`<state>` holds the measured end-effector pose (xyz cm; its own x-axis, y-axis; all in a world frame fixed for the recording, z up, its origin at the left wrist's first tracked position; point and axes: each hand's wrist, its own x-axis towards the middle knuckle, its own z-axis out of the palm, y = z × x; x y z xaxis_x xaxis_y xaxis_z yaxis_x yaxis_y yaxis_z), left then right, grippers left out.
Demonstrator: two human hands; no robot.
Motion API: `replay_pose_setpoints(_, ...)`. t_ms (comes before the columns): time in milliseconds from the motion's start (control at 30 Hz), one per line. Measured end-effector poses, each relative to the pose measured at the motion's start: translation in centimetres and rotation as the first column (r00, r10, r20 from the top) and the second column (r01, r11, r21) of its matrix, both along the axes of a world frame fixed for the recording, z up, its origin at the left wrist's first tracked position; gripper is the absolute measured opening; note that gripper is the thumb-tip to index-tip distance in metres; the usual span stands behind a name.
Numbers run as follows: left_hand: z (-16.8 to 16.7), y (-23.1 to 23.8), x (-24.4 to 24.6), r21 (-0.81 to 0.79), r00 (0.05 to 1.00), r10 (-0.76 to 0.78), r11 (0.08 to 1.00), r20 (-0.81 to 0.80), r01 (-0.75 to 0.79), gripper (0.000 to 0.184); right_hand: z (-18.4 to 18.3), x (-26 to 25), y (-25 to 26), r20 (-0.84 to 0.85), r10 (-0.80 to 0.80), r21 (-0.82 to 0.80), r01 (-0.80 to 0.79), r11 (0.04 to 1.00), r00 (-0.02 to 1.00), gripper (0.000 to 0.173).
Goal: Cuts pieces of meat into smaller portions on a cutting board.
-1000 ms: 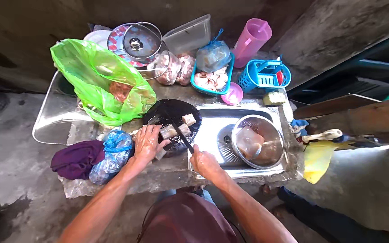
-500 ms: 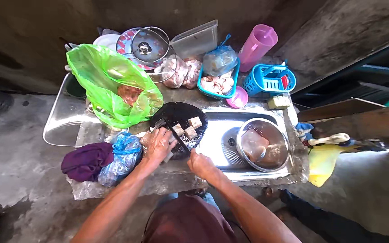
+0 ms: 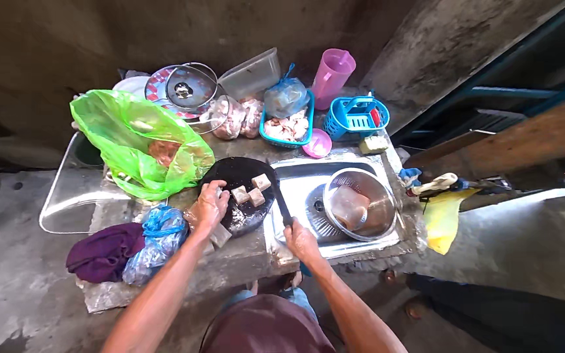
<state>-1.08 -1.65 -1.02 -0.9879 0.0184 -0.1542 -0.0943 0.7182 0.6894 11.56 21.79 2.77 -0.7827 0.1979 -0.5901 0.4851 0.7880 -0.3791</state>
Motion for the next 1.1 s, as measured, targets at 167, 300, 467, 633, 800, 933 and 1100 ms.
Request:
replay_pose_setpoints(167,-2.0,7.1,1.6,-0.056,0.966,0.026,0.998,-0.255,-0.042,0.064,-1.7,-3.2,1.9,0.016,0.077,0.009,-0.077,0.997,0.997,0.043)
replay_pose_setpoints(300,-3.0,9.7,0.9,-0.289,0.939,-0.121,0.957,-0.320,0.025,0.067,-1.8,-4.0,2.1,0.035,0.140,-0.123,-0.135,0.983,0.989,0.040)
replay_pose_setpoints(467,-4.0,10.0,0.4,-0.314,0.887,-0.133,0.949,-0.443,-0.014,0.046,-2.3,-3.8,1.0,0.049,0.059,-0.428,-0.032,0.903,0.997,0.035)
replay_pose_setpoints(633,-3.3,9.9,0.5,-0.258,0.908,-0.088,0.966,-0.409,-0.023,0.041,-2.4,-3.6,-1.0,0.069,-0.021,-0.620,0.060,0.783,0.997,0.039)
replay_pose_setpoints(800,-3.9,9.4,0.3,-0.172,0.892,-0.031,0.984,-0.451,-0.053,0.037,-3.0,-3.9,-2.6,0.132,-0.090,-0.688,0.156,0.708,0.987,0.038)
replay_pose_setpoints(933,-3.8,9.3,0.6,-0.100,0.885,0.016,0.993,-0.466,-0.070,0.036,-3.3,-4.0,-3.1,0.138,-0.073,-0.737,0.151,0.659,0.988,0.038)
replay_pose_setpoints(1100,-4.0,9.4,1.5,0.017,0.875,0.086,0.996,-0.477,-0.089,0.034,-3.1,-4.0,-3.9,0.070,0.003,-0.664,0.044,0.746,0.998,0.038)
